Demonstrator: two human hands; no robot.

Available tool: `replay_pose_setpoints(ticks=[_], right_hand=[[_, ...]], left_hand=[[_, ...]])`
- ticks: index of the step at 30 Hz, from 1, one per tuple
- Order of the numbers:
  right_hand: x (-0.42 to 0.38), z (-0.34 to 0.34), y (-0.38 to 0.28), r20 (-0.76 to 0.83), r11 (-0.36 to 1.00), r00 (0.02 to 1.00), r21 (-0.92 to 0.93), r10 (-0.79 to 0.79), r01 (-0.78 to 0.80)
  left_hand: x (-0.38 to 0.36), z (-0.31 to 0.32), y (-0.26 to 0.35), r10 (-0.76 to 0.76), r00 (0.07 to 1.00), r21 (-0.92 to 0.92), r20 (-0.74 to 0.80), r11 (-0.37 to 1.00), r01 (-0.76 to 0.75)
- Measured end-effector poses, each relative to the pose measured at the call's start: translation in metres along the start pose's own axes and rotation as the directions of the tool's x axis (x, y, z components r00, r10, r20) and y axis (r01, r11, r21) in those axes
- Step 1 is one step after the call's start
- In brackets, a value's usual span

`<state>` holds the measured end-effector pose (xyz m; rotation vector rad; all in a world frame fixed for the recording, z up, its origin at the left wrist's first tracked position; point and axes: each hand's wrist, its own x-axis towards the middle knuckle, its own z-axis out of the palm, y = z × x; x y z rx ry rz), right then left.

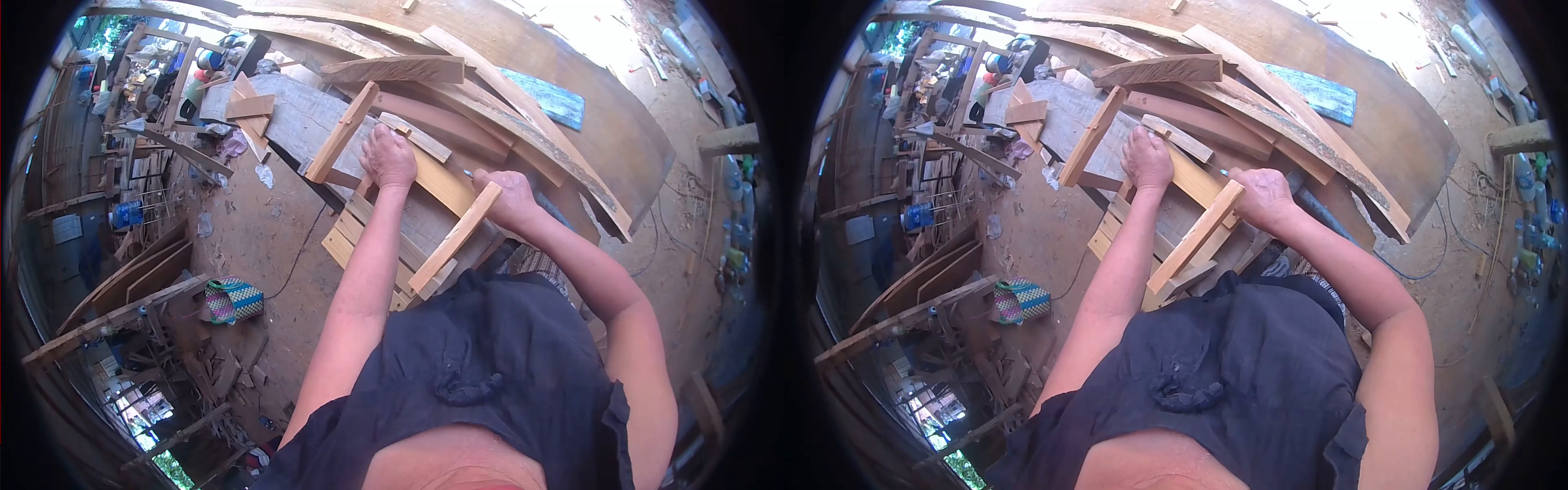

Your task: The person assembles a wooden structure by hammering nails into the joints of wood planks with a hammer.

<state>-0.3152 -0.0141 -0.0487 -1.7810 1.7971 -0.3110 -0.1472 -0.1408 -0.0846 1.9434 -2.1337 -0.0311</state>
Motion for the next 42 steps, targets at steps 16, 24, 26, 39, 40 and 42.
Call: replay_pose_setpoints(ticks=[16,24,26,39,40,42], right_hand=[[0.006,0.005,0.003,-0.016,1.0,1.0,0.004,0.003,-0.003],[0.056,0.0,-0.024,-0.031,0.999,0.999,0.021,-0.039,0.039],[0.025,-0.006,-0.014,0.037,0.998,0.999,-0.065,-0.023,0.025],[0.049,0.002,-0.021,-0.034,1.0,0.999,0.013,-0.013,0.014],[0.036,-0.001,-0.016,-0.002,1.0,1.0,-0.015,-0.01,0.01],[0.009,-0.004,-0.007,0.041,0.999,0.999,-0.047,-0.009,0.01]], left_hand=[[0.0,0.001,0.0,0.012,1.0,0.018,-0.019,1.0,-0.012],[-0.001,0.0,0.002,0.019,1.0,0.011,-0.014,1.0,-0.018],[-0.001,0.0,0.001,0.004,1.0,0.007,-0.017,1.0,-0.003],[-0.001,0.0,0.003,0.018,1.0,0.005,-0.018,1.0,-0.018],[0.0,0.0,0.003,0.008,1.0,0.011,-0.009,1.0,-0.008],[-0.001,-0.001,0.0,-0.012,1.0,0.017,0.004,1.0,0.011]])
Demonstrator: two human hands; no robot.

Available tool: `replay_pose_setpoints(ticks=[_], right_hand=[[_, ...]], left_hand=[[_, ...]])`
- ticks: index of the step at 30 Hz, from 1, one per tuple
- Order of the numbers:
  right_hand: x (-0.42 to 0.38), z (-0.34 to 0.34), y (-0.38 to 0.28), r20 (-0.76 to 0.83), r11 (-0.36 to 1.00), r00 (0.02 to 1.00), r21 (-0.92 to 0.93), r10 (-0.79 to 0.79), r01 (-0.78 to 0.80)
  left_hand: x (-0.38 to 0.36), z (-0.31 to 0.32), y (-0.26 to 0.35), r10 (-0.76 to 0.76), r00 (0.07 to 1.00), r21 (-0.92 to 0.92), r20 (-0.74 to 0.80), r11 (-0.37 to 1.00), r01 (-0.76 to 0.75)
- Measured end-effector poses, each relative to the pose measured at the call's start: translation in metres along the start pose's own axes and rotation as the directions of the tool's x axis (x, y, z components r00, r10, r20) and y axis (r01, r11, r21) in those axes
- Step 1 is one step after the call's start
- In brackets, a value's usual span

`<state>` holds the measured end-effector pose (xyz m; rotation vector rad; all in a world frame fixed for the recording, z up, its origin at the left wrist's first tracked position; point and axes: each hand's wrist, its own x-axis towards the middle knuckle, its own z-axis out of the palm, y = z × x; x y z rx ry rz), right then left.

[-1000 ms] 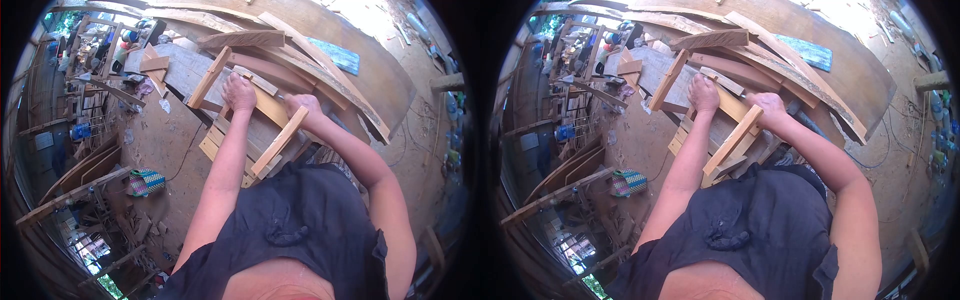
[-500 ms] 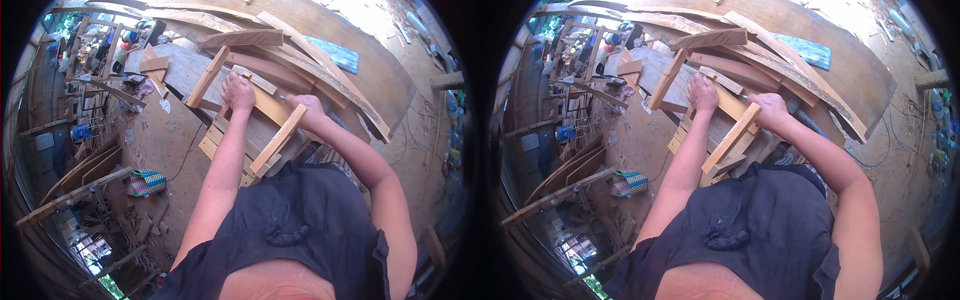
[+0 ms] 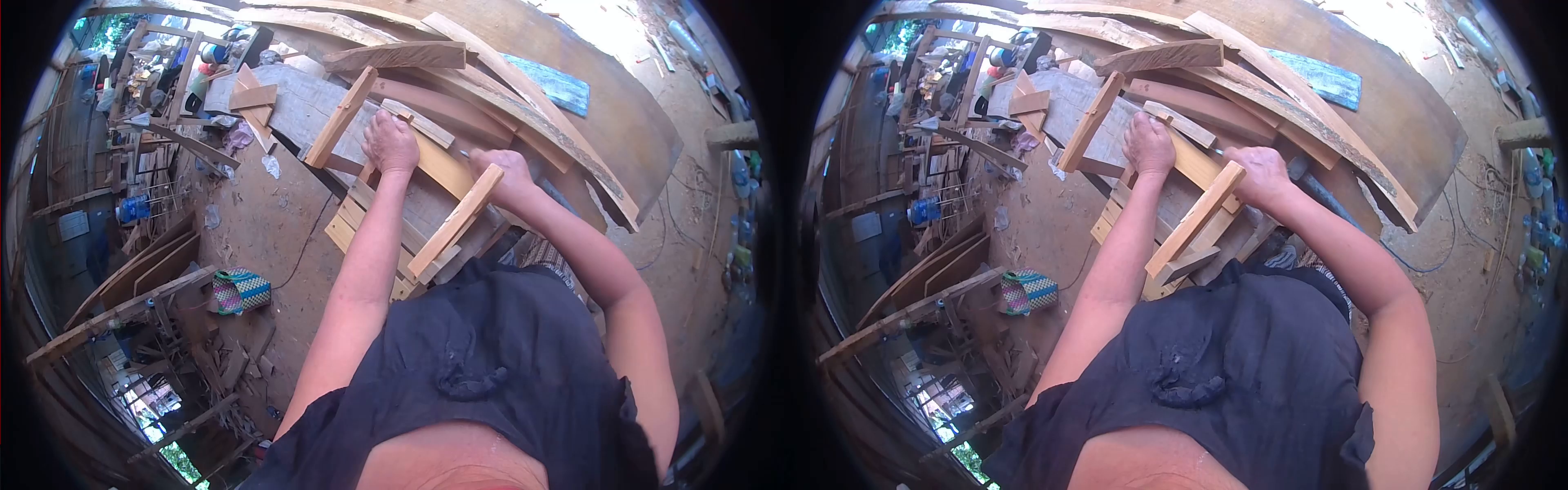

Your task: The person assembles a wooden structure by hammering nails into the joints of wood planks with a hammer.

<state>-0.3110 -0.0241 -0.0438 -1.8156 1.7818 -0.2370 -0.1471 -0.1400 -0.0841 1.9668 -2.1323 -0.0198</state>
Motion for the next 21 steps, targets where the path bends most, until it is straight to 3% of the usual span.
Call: replay_pose_setpoints(ticks=[3,5,9,18,21], right_hand=[[-0.019,0.0,0.008,-0.04,0.997,0.999,0.075,0.03,-0.026],[0.003,-0.002,0.001,-0.048,1.0,0.998,-0.009,-0.029,0.029],[0.06,0.004,-0.024,-0.071,0.997,0.997,0.08,-0.003,0.009],[-0.013,0.006,0.006,-0.058,0.997,0.997,0.062,0.048,-0.044],[0.028,0.006,-0.007,-0.022,1.0,1.0,-0.01,-0.002,0.001]], left_hand=[[-0.001,0.004,-0.001,0.029,0.999,-0.012,-0.024,0.999,-0.03],[0.0,0.003,-0.001,0.045,0.998,-0.007,-0.033,0.999,-0.045],[0.001,0.001,-0.002,0.044,0.999,-0.008,-0.017,0.999,-0.044],[-0.001,0.004,-0.003,0.033,0.999,-0.005,-0.027,0.999,-0.033],[0.0,0.003,0.0,0.061,0.997,-0.017,-0.054,0.998,-0.062]])
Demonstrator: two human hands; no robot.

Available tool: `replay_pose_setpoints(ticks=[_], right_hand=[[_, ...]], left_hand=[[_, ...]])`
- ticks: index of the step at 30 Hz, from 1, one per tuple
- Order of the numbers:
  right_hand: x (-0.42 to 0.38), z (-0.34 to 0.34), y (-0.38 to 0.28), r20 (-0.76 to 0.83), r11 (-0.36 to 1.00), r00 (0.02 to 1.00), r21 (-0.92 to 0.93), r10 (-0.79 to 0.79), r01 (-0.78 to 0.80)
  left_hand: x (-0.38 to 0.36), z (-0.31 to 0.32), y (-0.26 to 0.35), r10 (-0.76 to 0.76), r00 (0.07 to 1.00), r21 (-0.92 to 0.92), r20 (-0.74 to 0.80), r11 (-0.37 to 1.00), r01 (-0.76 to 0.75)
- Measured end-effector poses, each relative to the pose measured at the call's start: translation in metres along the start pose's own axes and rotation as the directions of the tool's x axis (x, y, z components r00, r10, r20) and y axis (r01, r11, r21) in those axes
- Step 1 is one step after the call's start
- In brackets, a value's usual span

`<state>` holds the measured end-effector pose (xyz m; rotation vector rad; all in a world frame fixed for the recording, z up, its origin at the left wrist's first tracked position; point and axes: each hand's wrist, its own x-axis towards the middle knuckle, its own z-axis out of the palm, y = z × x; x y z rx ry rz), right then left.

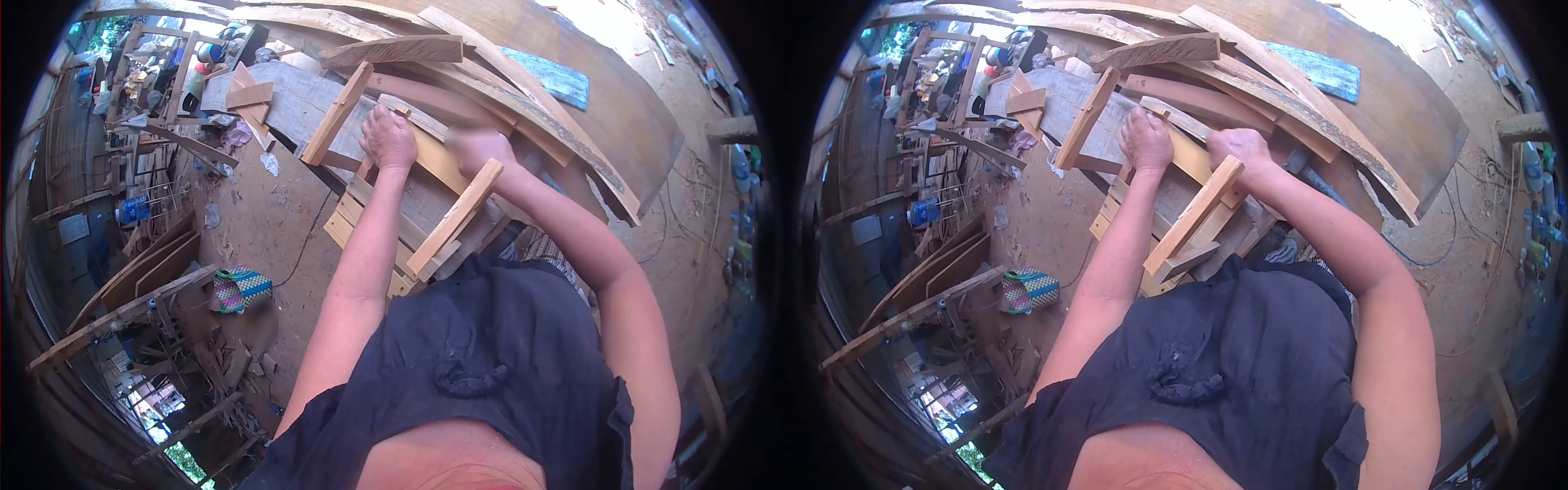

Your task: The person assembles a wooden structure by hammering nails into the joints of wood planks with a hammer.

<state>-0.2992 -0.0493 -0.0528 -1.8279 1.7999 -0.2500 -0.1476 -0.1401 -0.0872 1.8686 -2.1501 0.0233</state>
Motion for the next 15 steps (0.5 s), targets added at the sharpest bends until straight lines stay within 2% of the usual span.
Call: replay_pose_setpoints(ticks=[3,6,9,11,13,15], right_hand=[[0.03,0.003,-0.013,-0.088,0.997,0.995,0.07,-0.038,0.044],[0.018,0.002,-0.007,-0.035,0.999,0.999,0.028,-0.033,0.034],[-0.026,-0.003,0.007,-0.051,0.999,0.999,0.041,-0.003,0.005],[-0.035,-0.002,0.01,-0.05,0.999,0.999,0.048,0.004,-0.002],[-0.033,0.001,0.011,-0.054,0.998,0.998,0.064,0.02,-0.016],[-0.008,0.002,0.005,0.004,1.0,1.0,-0.002,0.016,-0.016]], left_hand=[[0.002,-0.002,-0.001,-0.014,1.0,0.014,0.028,1.0,0.014],[0.0,-0.001,0.002,-0.02,1.0,0.003,0.004,1.0,0.02],[0.0,-0.004,0.001,-0.063,0.997,0.014,0.05,0.998,0.063],[0.0,0.0,-0.001,-0.026,1.0,0.012,0.014,1.0,0.026],[0.0,0.002,-0.003,-0.022,1.0,0.009,0.009,1.0,0.021],[0.0,0.002,-0.001,-0.007,1.0,0.003,-0.001,1.0,0.007]])
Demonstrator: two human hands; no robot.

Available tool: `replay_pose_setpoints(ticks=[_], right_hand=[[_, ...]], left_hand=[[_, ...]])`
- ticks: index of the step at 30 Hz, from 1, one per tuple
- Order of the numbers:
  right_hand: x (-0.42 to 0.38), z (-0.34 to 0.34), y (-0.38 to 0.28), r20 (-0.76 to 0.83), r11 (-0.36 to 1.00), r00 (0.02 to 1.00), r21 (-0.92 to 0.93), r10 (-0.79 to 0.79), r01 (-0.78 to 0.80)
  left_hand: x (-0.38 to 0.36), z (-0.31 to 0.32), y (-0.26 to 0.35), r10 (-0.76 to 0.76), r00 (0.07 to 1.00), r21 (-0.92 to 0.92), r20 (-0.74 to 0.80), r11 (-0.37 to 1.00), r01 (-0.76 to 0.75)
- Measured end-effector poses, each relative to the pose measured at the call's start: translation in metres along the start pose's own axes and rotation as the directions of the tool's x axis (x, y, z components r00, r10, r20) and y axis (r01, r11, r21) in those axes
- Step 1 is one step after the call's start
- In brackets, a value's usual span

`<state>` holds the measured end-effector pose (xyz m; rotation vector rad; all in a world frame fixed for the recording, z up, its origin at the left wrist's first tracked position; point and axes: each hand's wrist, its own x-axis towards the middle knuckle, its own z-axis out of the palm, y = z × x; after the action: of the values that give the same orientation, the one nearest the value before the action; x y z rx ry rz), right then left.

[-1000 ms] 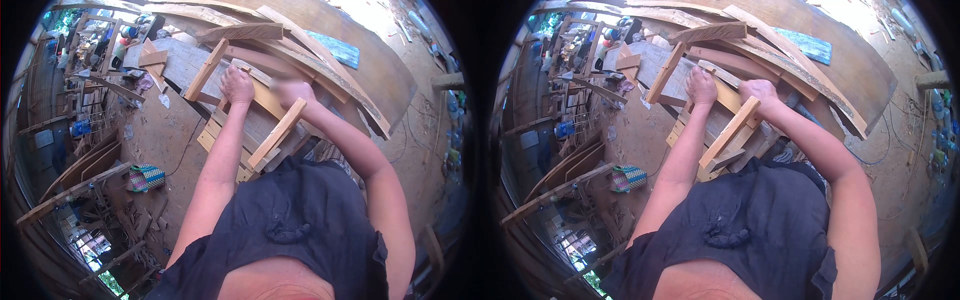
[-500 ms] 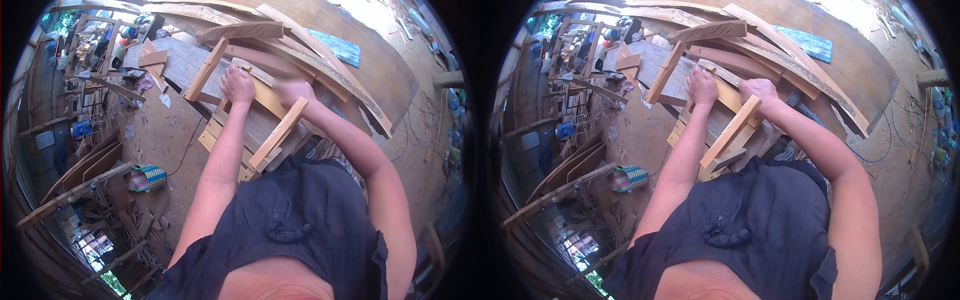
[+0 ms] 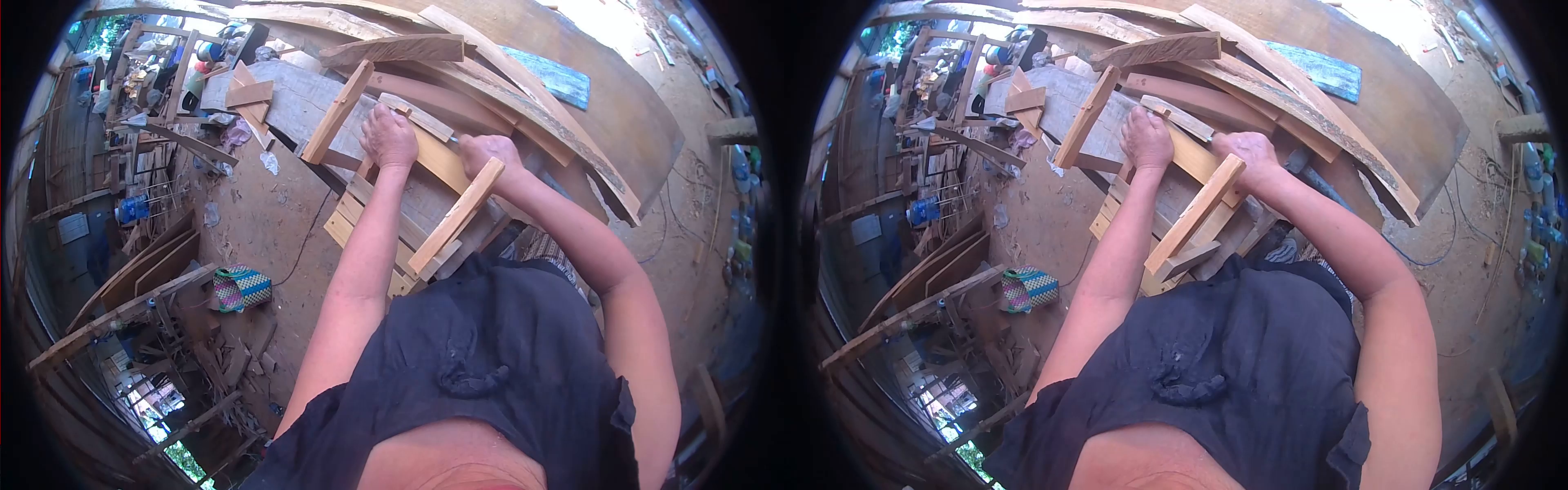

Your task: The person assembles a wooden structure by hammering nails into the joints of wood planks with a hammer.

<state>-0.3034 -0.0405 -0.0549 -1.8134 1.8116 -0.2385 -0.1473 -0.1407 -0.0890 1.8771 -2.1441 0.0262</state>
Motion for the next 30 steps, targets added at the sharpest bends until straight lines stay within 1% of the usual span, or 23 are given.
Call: replay_pose_setpoints(ticks=[1,3,6,10,12,13,15,17,19,22,25,26,27,28,29,30], right_hand=[[0.013,-0.001,-0.005,-0.007,1.0,1.0,0.002,0.001,-0.001],[0.03,0.0,-0.016,-0.072,0.996,0.996,0.065,-0.049,0.054],[0.027,-0.003,-0.016,-0.037,0.999,0.999,0.035,-0.033,0.034],[-0.018,-0.006,0.003,-0.019,0.999,0.999,0.022,-0.032,0.033],[-0.031,-0.003,0.009,-0.019,0.998,1.0,0.064,0.011,-0.01],[-0.026,-0.003,0.008,-0.016,0.998,1.0,0.066,0.013,-0.012],[-0.001,-0.006,-0.001,0.019,1.0,1.0,-0.006,-0.004,0.004],[0.027,-0.005,-0.014,-0.014,0.999,0.999,0.002,-0.039,0.039],[0.043,-0.003,-0.022,-0.059,0.996,0.997,0.068,-0.046,0.05],[0.029,-0.005,-0.017,-0.032,0.998,0.999,0.053,-0.037,0.039],[-0.011,-0.011,-0.001,0.02,1.0,1.0,0.022,-0.013,0.013],[-0.021,-0.008,0.004,0.023,1.0,1.0,0.018,-0.014,0.013],[-0.029,-0.005,0.008,-0.013,0.999,1.0,0.053,0.003,-0.003],[-0.032,-0.004,0.01,-0.049,0.996,0.999,0.089,0.022,-0.018],[-0.026,-0.003,0.008,-0.049,0.996,0.998,0.091,0.026,-0.021],[-0.011,-0.006,0.001,-0.01,0.999,1.0,0.048,0.015,-0.015]], left_hand=[[0.001,-0.002,0.001,-0.003,1.0,0.0,0.016,1.0,0.003],[-0.001,-0.004,-0.001,-0.006,0.999,0.009,0.031,1.0,0.006],[0.0,-0.003,0.002,-0.032,0.998,0.003,0.047,0.999,0.032],[0.0,-0.003,0.0,-0.036,0.999,0.003,0.023,0.999,0.036],[-0.001,-0.002,0.0,-0.032,0.999,-0.005,0.014,0.999,0.032],[0.0,-0.002,-0.001,-0.025,1.0,-0.002,0.019,1.0,0.025],[-0.001,-0.002,0.001,-0.008,1.0,0.0,0.023,1.0,0.008],[0.0,-0.003,0.001,-0.026,0.999,0.008,0.043,1.0,0.025],[0.001,-0.005,0.001,-0.017,0.999,0.0,0.033,1.0,0.017],[0.0,-0.005,0.002,-0.021,0.998,-0.009,0.05,1.0,0.022],[0.0,-0.005,0.001,-0.039,0.998,-0.005,0.049,0.999,0.039],[0.0,-0.004,0.002,-0.037,0.999,-0.008,0.034,0.999,0.037],[0.0,-0.003,0.001,-0.04,0.999,-0.011,0.036,0.999,0.04],[0.0,-0.001,0.0,-0.03,0.999,-0.009,0.025,1.0,0.03],[0.0,0.0,-0.001,-0.016,1.0,-0.006,0.017,1.0,0.016],[-0.002,0.0,-0.001,-0.01,1.0,-0.005,0.02,1.0,0.011]])
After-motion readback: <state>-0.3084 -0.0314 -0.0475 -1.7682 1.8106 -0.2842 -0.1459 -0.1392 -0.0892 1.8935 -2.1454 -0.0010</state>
